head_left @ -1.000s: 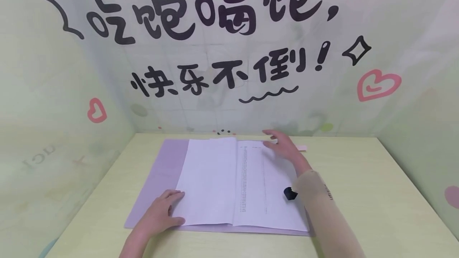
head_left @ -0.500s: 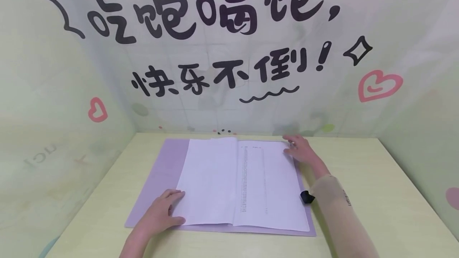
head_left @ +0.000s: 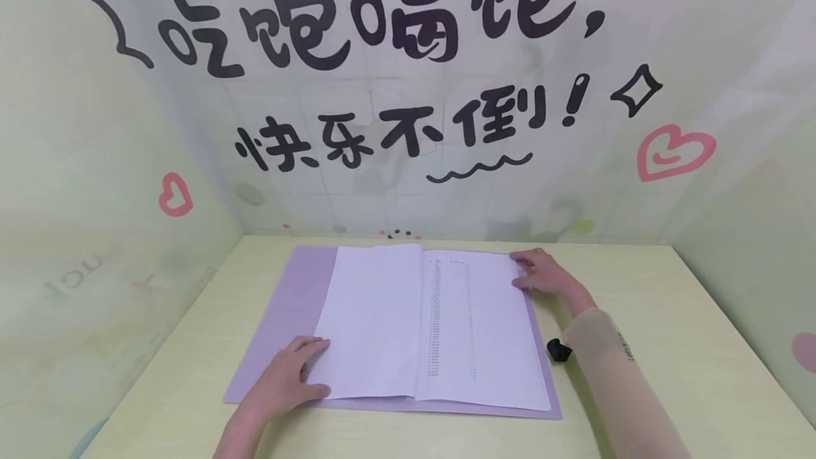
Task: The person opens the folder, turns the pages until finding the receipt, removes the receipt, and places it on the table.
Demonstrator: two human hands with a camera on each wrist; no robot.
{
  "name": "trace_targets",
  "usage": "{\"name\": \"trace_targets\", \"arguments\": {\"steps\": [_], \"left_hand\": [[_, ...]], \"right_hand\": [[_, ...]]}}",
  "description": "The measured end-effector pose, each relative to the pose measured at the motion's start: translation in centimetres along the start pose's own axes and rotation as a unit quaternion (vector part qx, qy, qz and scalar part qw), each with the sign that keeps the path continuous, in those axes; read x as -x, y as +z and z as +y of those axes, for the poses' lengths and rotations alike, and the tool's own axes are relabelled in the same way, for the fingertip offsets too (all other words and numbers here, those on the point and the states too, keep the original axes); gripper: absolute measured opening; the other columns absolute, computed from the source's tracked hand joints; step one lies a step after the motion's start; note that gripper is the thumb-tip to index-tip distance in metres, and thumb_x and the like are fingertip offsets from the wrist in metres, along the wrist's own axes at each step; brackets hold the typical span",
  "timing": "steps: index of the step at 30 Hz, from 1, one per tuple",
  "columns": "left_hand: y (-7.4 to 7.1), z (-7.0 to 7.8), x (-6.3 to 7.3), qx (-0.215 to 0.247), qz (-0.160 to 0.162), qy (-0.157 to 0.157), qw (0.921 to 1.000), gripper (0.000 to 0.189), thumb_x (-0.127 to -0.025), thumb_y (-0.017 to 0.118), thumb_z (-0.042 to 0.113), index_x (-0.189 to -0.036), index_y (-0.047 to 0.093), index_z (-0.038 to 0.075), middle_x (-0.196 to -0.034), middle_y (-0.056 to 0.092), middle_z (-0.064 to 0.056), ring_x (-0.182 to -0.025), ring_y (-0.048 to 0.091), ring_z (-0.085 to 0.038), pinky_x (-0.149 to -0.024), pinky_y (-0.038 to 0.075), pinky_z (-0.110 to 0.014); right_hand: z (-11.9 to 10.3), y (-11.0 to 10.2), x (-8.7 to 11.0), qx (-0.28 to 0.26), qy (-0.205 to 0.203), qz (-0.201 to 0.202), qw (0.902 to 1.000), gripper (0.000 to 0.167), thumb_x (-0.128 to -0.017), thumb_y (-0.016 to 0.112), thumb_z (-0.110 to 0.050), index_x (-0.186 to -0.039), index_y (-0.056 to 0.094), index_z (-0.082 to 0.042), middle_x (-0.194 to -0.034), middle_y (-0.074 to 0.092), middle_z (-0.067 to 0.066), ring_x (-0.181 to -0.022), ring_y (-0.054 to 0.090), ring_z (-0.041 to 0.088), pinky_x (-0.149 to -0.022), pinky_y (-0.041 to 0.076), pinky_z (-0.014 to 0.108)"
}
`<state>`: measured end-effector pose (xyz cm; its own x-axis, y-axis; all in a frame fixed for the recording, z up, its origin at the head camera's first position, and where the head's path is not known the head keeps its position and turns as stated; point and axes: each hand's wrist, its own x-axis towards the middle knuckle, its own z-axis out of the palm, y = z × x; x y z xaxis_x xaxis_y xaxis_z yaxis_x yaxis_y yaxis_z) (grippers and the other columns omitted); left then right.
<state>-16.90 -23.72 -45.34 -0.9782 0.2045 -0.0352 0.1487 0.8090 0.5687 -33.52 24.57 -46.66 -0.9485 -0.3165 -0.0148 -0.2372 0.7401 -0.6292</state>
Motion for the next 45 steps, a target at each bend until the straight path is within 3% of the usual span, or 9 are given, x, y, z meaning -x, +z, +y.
{"name": "trace_targets", "arguments": {"steps": [7, 14, 28, 32, 39, 45], "left_hand": [[0.0, 0.0, 0.0, -0.020, 0.000, 0.000, 0.9998, 0.073, -0.068, 0.088, 0.022, -0.134, 0.060, 0.005, -0.135, 0.057, -0.008, -0.076, 0.042, -0.005, -0.070, 0.039, -0.022], [0.1, -0.1, -0.1, -0.043, 0.005, 0.012, 0.9990, 0.073, -0.068, 0.088, 0.024, -0.133, 0.061, 0.006, -0.135, 0.058, -0.009, -0.101, 0.053, -0.017, -0.087, 0.048, -0.035], [-0.1, 0.1, 0.0, -0.045, 0.008, 0.013, 0.9989, 0.072, -0.067, 0.088, 0.023, -0.132, 0.061, 0.005, -0.133, 0.059, -0.009, -0.093, 0.050, -0.014, -0.083, 0.046, -0.032], [-0.1, 0.2, 0.1, -0.049, 0.011, 0.013, 0.9986, 0.072, -0.067, 0.088, 0.022, -0.131, 0.061, 0.005, -0.133, 0.059, -0.009, -0.096, 0.051, -0.015, -0.085, 0.047, -0.033], [-0.1, 0.1, 0.1, -0.043, 0.009, 0.008, 0.9990, 0.072, -0.068, 0.088, 0.022, -0.132, 0.061, 0.005, -0.133, 0.059, -0.008, -0.082, 0.046, -0.009, -0.077, 0.043, -0.026], [-0.1, 0.0, 0.0, -0.045, 0.010, 0.012, 0.9989, 0.072, -0.068, 0.088, 0.022, -0.132, 0.061, 0.005, -0.134, 0.059, -0.009, -0.091, 0.050, -0.013, -0.082, 0.045, -0.030]], "right_hand": [[0.5, 0.0, -0.2, -0.006, 0.010, -0.007, 0.9999, 0.063, -0.087, 0.073, -0.019, -0.141, 0.048, 0.003, -0.141, 0.037, 0.035, -0.131, 0.035, 0.051, -0.112, 0.028, 0.065], [0.5, 0.1, -0.2, -0.001, 0.015, -0.006, 0.9999, 0.062, -0.089, 0.072, -0.019, -0.142, 0.048, 0.002, -0.141, 0.038, 0.034, -0.132, 0.036, 0.050, -0.112, 0.029, 0.065], [-0.4, 0.1, 0.2, 0.013, -0.011, 0.021, 0.9996, 0.061, -0.086, 0.073, -0.014, -0.140, 0.050, 0.003, -0.130, 0.049, 0.033, -0.120, 0.047, 0.048, -0.103, 0.039, 0.063], [-0.5, -0.1, 0.2, -0.009, -0.007, 0.020, 0.9997, 0.062, -0.087, 0.073, -0.011, -0.142, 0.048, 0.001, -0.127, 0.055, 0.028, -0.117, 0.053, 0.043, -0.101, 0.044, 0.058], [-0.9, -0.7, 0.0, -0.053, -0.017, 0.007, 0.9984, 0.064, -0.087, 0.072, -0.006, -0.145, 0.045, -0.001, -0.120, 0.062, 0.024, -0.106, 0.061, 0.033, -0.089, 0.052, 0.040], [-1.2, -0.9, 0.2, -0.086, -0.025, 0.012, 0.9959, 0.064, -0.086, 0.072, -0.002, -0.144, 0.045, 0.001, -0.113, 0.064, 0.026, -0.096, 0.064, 0.028, -0.076, 0.053, 0.028]]}}
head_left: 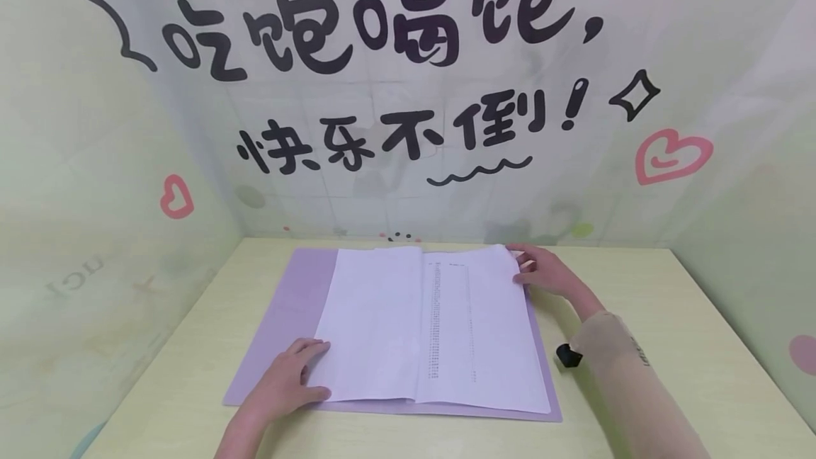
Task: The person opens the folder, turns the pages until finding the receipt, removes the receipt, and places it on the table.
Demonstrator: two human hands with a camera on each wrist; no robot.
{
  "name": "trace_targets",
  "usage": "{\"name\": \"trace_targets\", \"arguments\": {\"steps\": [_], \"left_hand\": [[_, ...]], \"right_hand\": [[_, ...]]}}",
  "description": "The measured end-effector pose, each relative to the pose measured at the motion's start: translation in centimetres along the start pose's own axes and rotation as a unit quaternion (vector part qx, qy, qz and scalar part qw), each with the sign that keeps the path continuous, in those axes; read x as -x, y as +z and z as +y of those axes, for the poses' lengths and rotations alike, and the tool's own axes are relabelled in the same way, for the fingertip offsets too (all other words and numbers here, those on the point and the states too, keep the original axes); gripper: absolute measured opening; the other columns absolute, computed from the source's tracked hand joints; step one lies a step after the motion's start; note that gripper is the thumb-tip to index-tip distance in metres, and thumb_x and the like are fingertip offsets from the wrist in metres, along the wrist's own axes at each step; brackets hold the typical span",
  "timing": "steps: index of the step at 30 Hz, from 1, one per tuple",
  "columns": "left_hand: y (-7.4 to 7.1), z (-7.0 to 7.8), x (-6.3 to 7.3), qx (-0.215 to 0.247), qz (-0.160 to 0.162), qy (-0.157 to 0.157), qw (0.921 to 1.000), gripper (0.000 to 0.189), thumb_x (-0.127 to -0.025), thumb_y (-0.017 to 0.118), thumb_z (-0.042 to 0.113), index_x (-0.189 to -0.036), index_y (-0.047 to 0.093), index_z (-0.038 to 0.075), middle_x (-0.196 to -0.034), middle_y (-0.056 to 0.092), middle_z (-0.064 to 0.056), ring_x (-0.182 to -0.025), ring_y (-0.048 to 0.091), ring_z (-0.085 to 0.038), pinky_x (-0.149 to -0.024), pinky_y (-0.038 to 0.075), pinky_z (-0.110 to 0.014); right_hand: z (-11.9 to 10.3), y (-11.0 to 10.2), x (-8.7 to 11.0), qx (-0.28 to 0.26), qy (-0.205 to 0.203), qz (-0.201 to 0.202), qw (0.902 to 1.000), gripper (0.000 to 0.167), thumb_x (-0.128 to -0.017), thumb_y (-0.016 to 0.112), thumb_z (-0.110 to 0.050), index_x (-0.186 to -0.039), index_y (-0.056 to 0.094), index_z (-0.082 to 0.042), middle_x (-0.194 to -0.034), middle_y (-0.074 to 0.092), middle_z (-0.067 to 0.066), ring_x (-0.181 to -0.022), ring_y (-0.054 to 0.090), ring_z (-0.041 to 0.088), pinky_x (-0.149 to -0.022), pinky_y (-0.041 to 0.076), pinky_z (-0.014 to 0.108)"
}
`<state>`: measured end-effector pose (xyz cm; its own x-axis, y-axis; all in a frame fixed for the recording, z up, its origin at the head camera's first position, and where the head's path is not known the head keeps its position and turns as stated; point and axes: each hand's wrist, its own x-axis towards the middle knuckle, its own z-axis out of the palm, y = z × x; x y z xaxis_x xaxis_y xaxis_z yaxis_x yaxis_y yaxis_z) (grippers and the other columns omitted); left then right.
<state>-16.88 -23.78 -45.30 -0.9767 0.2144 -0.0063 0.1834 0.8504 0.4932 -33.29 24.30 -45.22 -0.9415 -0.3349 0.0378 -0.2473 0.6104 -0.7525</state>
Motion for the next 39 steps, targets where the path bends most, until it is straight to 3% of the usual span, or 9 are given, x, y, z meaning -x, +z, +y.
{"name": "trace_targets", "arguments": {"steps": [6, 12, 17, 27, 32, 39], "left_hand": [[0.1, -0.2, -0.1, 0.003, -0.005, -0.006, 1.0000, 0.072, -0.068, 0.088, 0.023, -0.133, 0.060, 0.006, -0.134, 0.058, -0.009, -0.081, 0.045, -0.009, -0.076, 0.042, -0.025], [0.1, -0.2, -0.1, 0.009, -0.008, -0.008, 0.9999, 0.073, -0.068, 0.088, 0.023, -0.134, 0.060, 0.007, -0.136, 0.058, -0.008, -0.087, 0.048, -0.012, -0.078, 0.043, -0.027], [0.2, -0.2, -0.2, 0.002, -0.005, -0.001, 1.0000, 0.074, -0.069, 0.088, 0.025, -0.135, 0.059, 0.006, -0.136, 0.057, -0.010, -0.098, 0.054, -0.018, -0.087, 0.047, -0.036], [0.3, -0.2, 0.1, -0.003, 0.009, 0.011, 0.9999, 0.074, -0.067, 0.088, 0.024, -0.133, 0.060, 0.004, -0.134, 0.059, -0.012, -0.110, 0.058, -0.028, -0.097, 0.048, -0.049], [0.3, -0.2, 0.3, -0.001, 0.007, 0.002, 1.0000, 0.073, -0.068, 0.088, 0.023, -0.134, 0.059, 0.005, -0.135, 0.058, -0.011, -0.104, 0.056, -0.022, -0.092, 0.048, -0.042], [0.3, 0.0, 0.3, 0.002, 0.006, 0.004, 1.0000, 0.075, -0.068, 0.087, 0.024, -0.134, 0.059, 0.004, -0.136, 0.058, -0.012, -0.104, 0.056, -0.023, -0.092, 0.048, -0.043]], "right_hand": [[-0.3, -0.3, 0.3, 0.001, -0.007, 0.022, 0.9997, 0.064, -0.086, 0.072, -0.003, -0.144, 0.045, -0.003, -0.107, 0.068, 0.024, -0.090, 0.065, 0.023, -0.073, 0.052, 0.028], [-0.8, -0.8, 0.7, 0.000, -0.021, 0.051, 0.9985, 0.063, -0.087, 0.072, -0.004, -0.145, 0.047, -0.009, -0.109, 0.069, 0.023, -0.096, 0.066, 0.028, -0.077, 0.052, 0.025], [-1.4, -1.4, 0.7, 0.006, -0.039, 0.054, 0.9978, 0.047, -0.090, 0.070, -0.007, -0.135, 0.059, -0.007, -0.115, 0.068, 0.021, -0.097, 0.064, 0.026, -0.077, 0.052, 0.019], [-3.4, -2.6, 0.1, 0.014, -0.035, 0.012, 0.9992, 0.038, -0.091, 0.069, -0.010, -0.129, 0.063, -0.003, -0.115, 0.069, 0.019, -0.094, 0.063, 0.019, -0.073, 0.053, 0.020], [-4.4, -3.2, -0.6, 0.042, -0.064, -0.010, 0.9970, 0.034, -0.091, 0.068, -0.007, -0.124, 0.065, 0.000, -0.111, 0.068, 0.017, -0.098, 0.062, 0.022, -0.079, 0.052, 0.021], [-6.2, -4.7, -1.3, 0.066, -0.093, -0.035, 0.9929, 0.035, -0.092, 0.067, -0.009, -0.126, 0.065, -0.003, -0.109, 0.069, 0.013, -0.097, 0.061, 0.021, -0.083, 0.050, 0.023]]}}
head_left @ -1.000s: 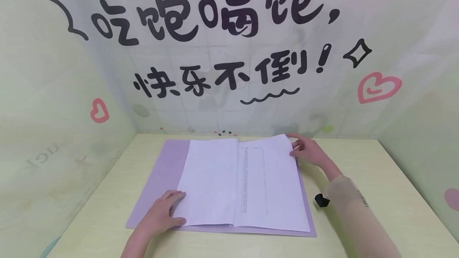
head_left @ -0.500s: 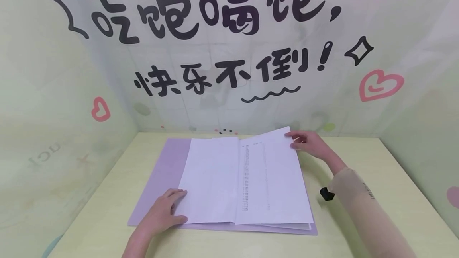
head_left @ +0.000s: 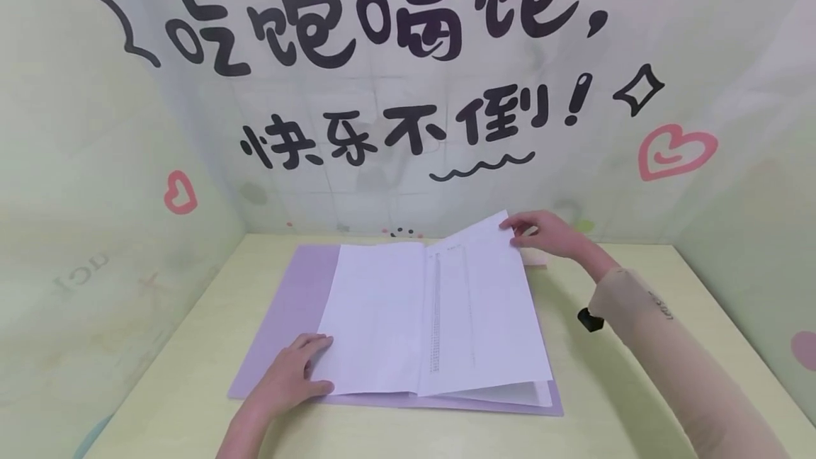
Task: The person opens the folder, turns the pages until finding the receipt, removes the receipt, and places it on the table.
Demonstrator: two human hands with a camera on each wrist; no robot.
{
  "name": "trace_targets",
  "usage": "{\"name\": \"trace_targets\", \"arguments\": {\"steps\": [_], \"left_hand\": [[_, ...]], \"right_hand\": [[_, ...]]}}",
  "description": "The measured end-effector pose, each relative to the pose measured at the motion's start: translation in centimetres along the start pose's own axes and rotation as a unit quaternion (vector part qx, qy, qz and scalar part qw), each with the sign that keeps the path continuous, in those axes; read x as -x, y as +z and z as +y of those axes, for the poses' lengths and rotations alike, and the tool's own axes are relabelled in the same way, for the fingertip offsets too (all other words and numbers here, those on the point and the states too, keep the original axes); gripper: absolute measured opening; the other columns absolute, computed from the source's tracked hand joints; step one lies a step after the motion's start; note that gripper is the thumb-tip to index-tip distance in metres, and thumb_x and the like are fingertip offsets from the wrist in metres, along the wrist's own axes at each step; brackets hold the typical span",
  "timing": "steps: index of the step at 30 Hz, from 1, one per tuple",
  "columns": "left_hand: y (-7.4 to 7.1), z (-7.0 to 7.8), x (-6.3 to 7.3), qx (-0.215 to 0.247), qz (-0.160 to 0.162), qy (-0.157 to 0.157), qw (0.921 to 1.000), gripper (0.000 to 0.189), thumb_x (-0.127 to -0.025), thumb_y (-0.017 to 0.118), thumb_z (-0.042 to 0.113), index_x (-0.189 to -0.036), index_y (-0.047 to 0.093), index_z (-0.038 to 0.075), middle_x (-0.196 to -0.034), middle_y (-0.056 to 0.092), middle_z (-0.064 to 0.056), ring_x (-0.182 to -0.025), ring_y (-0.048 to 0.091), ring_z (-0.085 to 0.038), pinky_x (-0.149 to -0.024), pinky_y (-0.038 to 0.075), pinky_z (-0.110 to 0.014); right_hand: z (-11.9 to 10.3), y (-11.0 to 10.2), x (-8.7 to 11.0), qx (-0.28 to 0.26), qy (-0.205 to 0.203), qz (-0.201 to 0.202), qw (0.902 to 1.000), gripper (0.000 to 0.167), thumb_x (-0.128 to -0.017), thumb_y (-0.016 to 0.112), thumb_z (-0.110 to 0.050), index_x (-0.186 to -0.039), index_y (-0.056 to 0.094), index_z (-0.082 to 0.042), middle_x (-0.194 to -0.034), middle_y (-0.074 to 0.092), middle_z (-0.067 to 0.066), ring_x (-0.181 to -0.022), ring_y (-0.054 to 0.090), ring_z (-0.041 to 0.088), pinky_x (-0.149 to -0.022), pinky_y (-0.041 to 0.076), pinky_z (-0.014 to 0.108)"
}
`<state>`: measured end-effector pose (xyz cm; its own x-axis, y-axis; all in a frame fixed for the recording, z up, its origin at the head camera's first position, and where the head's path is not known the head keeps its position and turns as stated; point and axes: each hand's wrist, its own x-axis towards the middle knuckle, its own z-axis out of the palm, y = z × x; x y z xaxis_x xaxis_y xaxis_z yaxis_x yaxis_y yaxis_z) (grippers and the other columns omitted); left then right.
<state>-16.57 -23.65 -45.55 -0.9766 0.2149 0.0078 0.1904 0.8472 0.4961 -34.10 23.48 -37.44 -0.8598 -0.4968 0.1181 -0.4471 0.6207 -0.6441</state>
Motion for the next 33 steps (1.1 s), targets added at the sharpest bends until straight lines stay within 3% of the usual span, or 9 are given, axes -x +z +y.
{"name": "trace_targets", "arguments": {"steps": [8, 13, 18, 27, 33], "left_hand": [[0.1, -0.2, -0.1, 0.002, -0.006, -0.010, 0.9999, 0.074, -0.069, 0.087, 0.022, -0.134, 0.059, 0.005, -0.137, 0.057, -0.012, -0.100, 0.055, -0.021, -0.089, 0.048, -0.040], [0.0, -0.3, 0.0, -0.005, -0.004, 0.001, 1.0000, 0.073, -0.069, 0.087, 0.022, -0.133, 0.059, 0.003, -0.136, 0.058, -0.014, -0.112, 0.058, -0.032, -0.100, 0.047, -0.052], [-0.2, -0.1, -0.1, -0.011, 0.002, 0.013, 0.9999, 0.072, -0.068, 0.087, 0.022, -0.132, 0.060, 0.002, -0.137, 0.056, -0.016, -0.120, 0.055, -0.040, -0.103, 0.044, -0.057], [-0.1, 0.2, 0.1, -0.017, -0.001, 0.003, 0.9998, 0.072, -0.067, 0.087, 0.021, -0.131, 0.061, 0.001, -0.130, 0.056, -0.017, -0.112, 0.057, -0.037, -0.101, 0.046, -0.055], [-0.2, 0.2, 0.2, -0.016, 0.006, 0.008, 0.9998, 0.071, -0.068, 0.087, 0.021, -0.131, 0.062, 0.002, -0.130, 0.057, -0.016, -0.116, 0.057, -0.038, -0.102, 0.046, -0.054]], "right_hand": [[-1.7, -1.3, -1.6, -0.014, -0.016, -0.030, 0.9993, 0.036, -0.096, 0.056, -0.008, -0.132, 0.061, -0.007, -0.127, 0.065, 0.013, -0.109, 0.060, 0.026, -0.095, 0.048, 0.035], [-3.3, -1.3, -2.9, -0.024, -0.018, -0.031, 0.9991, 0.039, -0.094, 0.061, -0.007, -0.134, 0.060, -0.009, -0.125, 0.065, 0.013, -0.114, 0.059, 0.027, -0.098, 0.050, 0.042], [-4.6, -0.8, -4.5, -0.041, -0.015, -0.020, 0.9988, 0.043, -0.091, 0.069, -0.012, -0.133, 0.061, -0.012, -0.120, 0.065, 0.010, -0.112, 0.058, 0.025, -0.100, 0.052, 0.043], [-6.9, 0.8, -6.1, -0.062, -0.037, 0.006, 0.9974, 0.042, -0.089, 0.070, -0.013, -0.130, 0.062, -0.008, -0.126, 0.065, 0.009, -0.114, 0.058, 0.028, -0.099, 0.052, 0.044], [-8.7, 2.2, -7.4, -0.080, -0.054, 0.021, 0.9951, 0.043, -0.088, 0.071, -0.012, -0.130, 0.061, -0.008, -0.129, 0.063, 0.010, -0.118, 0.057, 0.033, -0.098, 0.053, 0.042]]}}
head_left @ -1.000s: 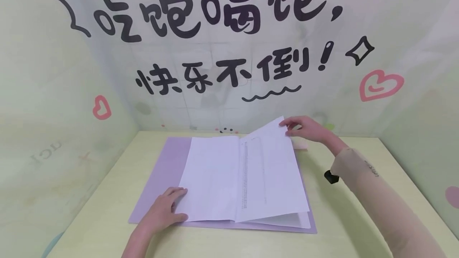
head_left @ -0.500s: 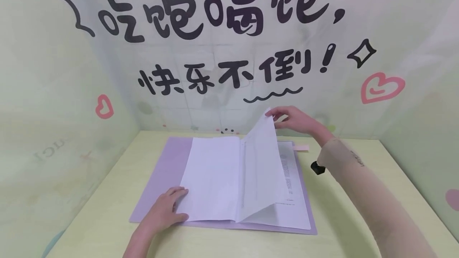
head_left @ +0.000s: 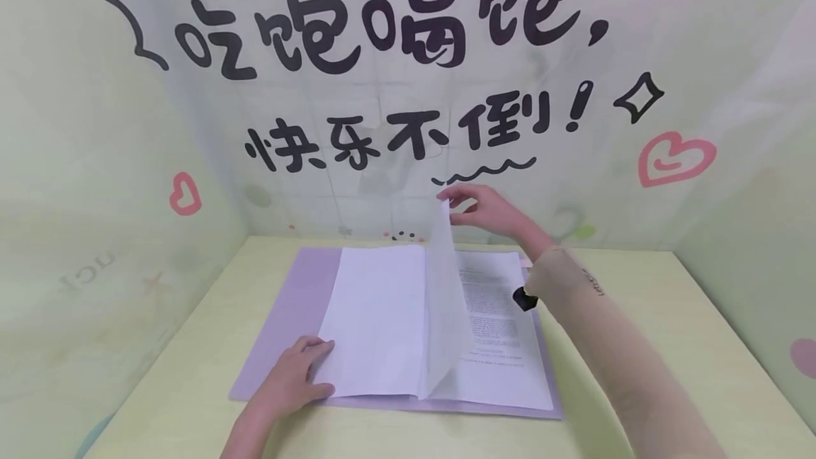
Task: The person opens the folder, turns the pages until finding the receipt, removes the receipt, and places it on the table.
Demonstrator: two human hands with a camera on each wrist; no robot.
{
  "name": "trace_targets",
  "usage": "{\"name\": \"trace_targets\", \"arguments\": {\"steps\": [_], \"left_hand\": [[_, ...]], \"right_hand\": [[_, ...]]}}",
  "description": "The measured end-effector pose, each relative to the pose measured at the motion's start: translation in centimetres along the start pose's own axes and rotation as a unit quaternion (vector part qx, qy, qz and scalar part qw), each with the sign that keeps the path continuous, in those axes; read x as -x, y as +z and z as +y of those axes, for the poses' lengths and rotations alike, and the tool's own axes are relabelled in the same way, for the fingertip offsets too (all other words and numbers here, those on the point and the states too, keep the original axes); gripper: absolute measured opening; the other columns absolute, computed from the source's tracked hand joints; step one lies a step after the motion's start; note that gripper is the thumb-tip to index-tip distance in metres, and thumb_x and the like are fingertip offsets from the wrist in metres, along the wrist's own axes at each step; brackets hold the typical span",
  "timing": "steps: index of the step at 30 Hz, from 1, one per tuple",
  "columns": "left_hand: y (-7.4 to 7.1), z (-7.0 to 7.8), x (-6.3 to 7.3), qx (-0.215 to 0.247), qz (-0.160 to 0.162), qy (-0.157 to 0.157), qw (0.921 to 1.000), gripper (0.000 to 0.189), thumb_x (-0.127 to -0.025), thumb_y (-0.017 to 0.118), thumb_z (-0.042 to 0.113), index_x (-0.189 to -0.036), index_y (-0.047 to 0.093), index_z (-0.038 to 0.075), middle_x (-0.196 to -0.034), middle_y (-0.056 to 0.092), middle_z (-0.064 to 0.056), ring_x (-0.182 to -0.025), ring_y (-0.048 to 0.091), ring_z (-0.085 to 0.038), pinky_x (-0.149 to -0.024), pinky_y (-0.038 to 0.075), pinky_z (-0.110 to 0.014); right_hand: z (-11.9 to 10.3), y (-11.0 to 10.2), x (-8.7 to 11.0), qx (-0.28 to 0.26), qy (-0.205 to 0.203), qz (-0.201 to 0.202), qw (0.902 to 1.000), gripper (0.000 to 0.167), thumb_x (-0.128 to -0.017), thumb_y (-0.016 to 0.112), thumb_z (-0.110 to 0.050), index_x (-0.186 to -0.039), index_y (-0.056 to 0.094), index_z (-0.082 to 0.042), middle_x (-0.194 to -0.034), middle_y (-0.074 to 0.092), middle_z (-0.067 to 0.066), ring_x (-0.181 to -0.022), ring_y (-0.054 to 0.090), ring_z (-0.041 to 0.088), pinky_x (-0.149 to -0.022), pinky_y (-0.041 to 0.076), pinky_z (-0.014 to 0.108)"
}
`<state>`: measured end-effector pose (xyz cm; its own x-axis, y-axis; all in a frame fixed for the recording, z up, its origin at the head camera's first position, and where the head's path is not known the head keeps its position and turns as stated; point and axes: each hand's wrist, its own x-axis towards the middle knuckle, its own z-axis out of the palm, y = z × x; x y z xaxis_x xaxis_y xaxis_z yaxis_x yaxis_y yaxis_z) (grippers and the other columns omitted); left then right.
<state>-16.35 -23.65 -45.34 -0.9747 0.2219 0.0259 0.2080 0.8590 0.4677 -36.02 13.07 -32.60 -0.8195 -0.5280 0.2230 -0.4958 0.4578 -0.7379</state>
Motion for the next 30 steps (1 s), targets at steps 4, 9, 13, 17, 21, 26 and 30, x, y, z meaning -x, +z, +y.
{"name": "trace_targets", "arguments": {"steps": [4, 9, 13, 17, 21, 26, 30], "left_hand": [[0.0, 0.1, 0.0, 0.002, 0.002, -0.001, 1.0000, 0.070, -0.067, 0.087, 0.021, -0.130, 0.062, 0.002, -0.130, 0.058, -0.016, -0.116, 0.057, -0.037, -0.102, 0.046, -0.054], [-0.1, 0.2, -0.1, 0.002, -0.002, -0.007, 1.0000, 0.070, -0.067, 0.088, 0.022, -0.130, 0.063, 0.003, -0.131, 0.057, -0.015, -0.114, 0.055, -0.037, -0.101, 0.046, -0.053], [-0.1, 0.2, -0.1, 0.006, -0.004, -0.009, 0.9999, 0.071, -0.067, 0.088, 0.023, -0.130, 0.062, 0.003, -0.132, 0.057, -0.015, -0.115, 0.055, -0.036, -0.101, 0.045, -0.053], [-0.1, 0.0, -0.1, -0.001, -0.004, -0.007, 1.0000, 0.070, -0.067, 0.088, 0.024, -0.130, 0.063, 0.004, -0.131, 0.058, -0.013, -0.115, 0.056, -0.034, -0.101, 0.045, -0.052], [-0.1, -0.2, -0.1, -0.011, -0.002, -0.001, 0.9999, 0.070, -0.067, 0.088, 0.025, -0.130, 0.063, 0.005, -0.130, 0.059, -0.012, -0.113, 0.057, -0.033, -0.100, 0.046, -0.051], [-0.3, -0.4, -0.1, -0.009, -0.002, 0.012, 0.9999, 0.067, -0.068, 0.087, 0.023, -0.129, 0.064, 0.006, -0.129, 0.060, -0.012, -0.112, 0.058, -0.031, -0.099, 0.047, -0.050], [-0.6, -0.9, -0.1, 0.009, -0.004, 0.026, 0.9996, 0.063, -0.068, 0.086, 0.016, -0.126, 0.065, 0.003, -0.128, 0.061, -0.012, -0.102, 0.060, -0.021, -0.092, 0.051, -0.041]], "right_hand": [[-0.7, 1.4, -1.0, -0.021, 0.001, 0.008, 0.9997, 0.044, -0.087, 0.072, -0.011, -0.130, 0.061, -0.009, -0.131, 0.062, 0.013, -0.119, 0.057, 0.033, -0.099, 0.053, 0.041], [-1.3, 3.3, -2.3, -0.045, -0.002, 0.025, 0.9987, 0.043, -0.086, 0.074, -0.012, -0.128, 0.062, -0.010, -0.130, 0.062, 0.013, -0.116, 0.058, 0.029, -0.097, 0.054, 0.039], [-1.7, 5.1, -3.2, -0.061, -0.006, 0.037, 0.9974, 0.041, -0.087, 0.074, -0.015, -0.127, 0.063, -0.012, -0.130, 0.062, 0.014, -0.114, 0.059, 0.026, -0.097, 0.054, 0.038], [-1.9, 7.0, -4.0, -0.078, -0.007, 0.040, 0.9961, 0.043, -0.087, 0.074, -0.017, -0.129, 0.061, -0.013, -0.130, 0.062, 0.010, -0.115, 0.059, 0.022, -0.097, 0.054, 0.037], [-2.0, 8.8, -4.9, -0.093, -0.013, 0.042, 0.9947, 0.045, -0.088, 0.074, -0.019, -0.130, 0.060, -0.011, -0.130, 0.063, 0.008, -0.116, 0.060, 0.022, -0.097, 0.053, 0.037], [-2.2, 10.7, -5.7, -0.084, -0.014, 0.041, 0.9955, 0.047, -0.087, 0.075, -0.018, -0.130, 0.059, -0.011, -0.132, 0.062, 0.008, -0.110, 0.063, 0.021, -0.091, 0.054, 0.033], [-2.4, 12.1, -6.2, -0.074, -0.011, 0.027, 0.9968, 0.052, -0.085, 0.077, -0.015, -0.133, 0.057, -0.011, -0.135, 0.059, 0.007, -0.107, 0.063, 0.022, -0.087, 0.054, 0.030]]}}
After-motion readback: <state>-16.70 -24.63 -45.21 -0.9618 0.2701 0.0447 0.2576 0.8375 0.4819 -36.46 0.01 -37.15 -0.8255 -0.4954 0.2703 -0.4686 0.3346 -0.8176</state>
